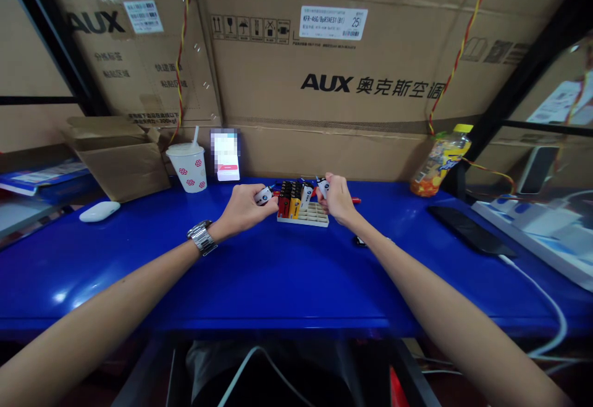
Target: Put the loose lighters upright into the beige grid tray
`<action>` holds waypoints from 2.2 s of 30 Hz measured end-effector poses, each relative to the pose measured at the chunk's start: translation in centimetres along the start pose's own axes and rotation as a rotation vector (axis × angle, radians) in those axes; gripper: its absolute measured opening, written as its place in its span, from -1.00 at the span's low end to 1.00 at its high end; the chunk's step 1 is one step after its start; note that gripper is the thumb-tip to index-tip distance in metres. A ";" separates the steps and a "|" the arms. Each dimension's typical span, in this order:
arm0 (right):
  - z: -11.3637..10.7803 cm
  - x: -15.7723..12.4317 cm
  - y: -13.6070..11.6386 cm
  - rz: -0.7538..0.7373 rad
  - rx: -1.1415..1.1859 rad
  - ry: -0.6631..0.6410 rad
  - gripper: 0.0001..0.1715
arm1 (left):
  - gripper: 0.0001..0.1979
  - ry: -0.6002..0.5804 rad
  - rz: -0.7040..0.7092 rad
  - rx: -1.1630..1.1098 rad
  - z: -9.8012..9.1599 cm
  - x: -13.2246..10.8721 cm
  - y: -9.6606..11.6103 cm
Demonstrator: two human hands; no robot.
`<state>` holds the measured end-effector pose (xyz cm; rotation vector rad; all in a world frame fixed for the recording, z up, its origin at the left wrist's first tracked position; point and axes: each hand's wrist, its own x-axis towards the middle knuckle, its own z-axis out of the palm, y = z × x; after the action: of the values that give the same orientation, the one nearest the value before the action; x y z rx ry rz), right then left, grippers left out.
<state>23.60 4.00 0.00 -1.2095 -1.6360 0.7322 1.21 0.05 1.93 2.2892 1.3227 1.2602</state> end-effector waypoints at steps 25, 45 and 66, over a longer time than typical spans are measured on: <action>-1.4 0.3 -0.4 -0.400 -0.213 -0.055 -0.59 | -0.51 0.073 0.037 0.057 0.5 0.3 -1.1; 1.1 -3.0 -4.9 -0.415 -0.043 -0.269 -0.65 | -0.83 -0.141 0.208 0.046 1.5 -0.8 0.1; -2.6 -0.3 -1.3 -0.217 -0.015 -0.206 -0.61 | -0.80 -0.069 0.192 0.003 1.2 -0.5 -1.0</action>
<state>25.53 3.13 2.05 -0.9719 -1.9104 0.7264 1.37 0.48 0.32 2.4870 1.1051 1.2229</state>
